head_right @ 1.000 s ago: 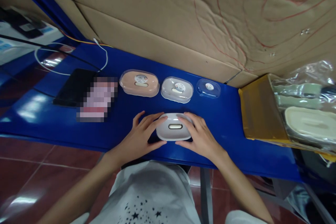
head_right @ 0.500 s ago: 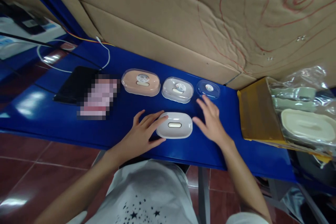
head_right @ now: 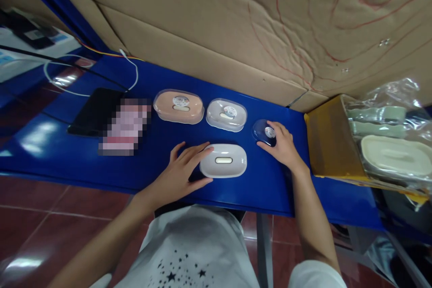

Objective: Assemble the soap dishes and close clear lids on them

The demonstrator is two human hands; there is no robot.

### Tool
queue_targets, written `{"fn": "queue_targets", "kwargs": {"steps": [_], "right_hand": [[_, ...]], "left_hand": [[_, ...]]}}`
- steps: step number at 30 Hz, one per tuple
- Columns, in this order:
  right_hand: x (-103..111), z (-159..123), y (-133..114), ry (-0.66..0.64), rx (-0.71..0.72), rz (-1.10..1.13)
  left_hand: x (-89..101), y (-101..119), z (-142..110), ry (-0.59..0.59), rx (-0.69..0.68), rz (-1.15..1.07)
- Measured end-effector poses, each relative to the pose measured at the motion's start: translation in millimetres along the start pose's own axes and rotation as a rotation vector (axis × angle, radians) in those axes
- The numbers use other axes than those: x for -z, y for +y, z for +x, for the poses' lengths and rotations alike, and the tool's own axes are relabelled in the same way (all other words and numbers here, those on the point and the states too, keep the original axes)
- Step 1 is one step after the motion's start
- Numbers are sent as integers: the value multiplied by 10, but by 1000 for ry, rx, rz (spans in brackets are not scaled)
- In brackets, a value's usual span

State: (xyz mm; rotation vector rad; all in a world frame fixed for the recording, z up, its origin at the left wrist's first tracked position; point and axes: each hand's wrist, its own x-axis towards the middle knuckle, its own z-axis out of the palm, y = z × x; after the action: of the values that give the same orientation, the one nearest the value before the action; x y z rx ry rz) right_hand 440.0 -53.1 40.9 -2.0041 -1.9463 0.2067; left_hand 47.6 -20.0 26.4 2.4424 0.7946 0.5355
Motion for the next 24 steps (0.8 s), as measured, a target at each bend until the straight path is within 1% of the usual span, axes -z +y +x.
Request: {"fn": "queue_targets", "kwargs": {"steps": [3,7,10,12,17,24], "right_hand": [[63,-36,-147,-20,119,117],[52,-137,-575,-110,333,223],[-46,-212,-879,-185,440,198],[-118,-240,-1000,-202,483,144],[-203,-253,-1099,-172,552,48],[-168,-254,-1195,-175,543,10]], "left_hand": [[5,-3,3,-13,11,-18],[-7,-22,4,-5,16,-33],[-29,-34,3,9,26,-38],[-43,-36,4,16,34,-41],[-60,-37,8,18,38,-28],[-64,-46,9,29,23,-11]]}}
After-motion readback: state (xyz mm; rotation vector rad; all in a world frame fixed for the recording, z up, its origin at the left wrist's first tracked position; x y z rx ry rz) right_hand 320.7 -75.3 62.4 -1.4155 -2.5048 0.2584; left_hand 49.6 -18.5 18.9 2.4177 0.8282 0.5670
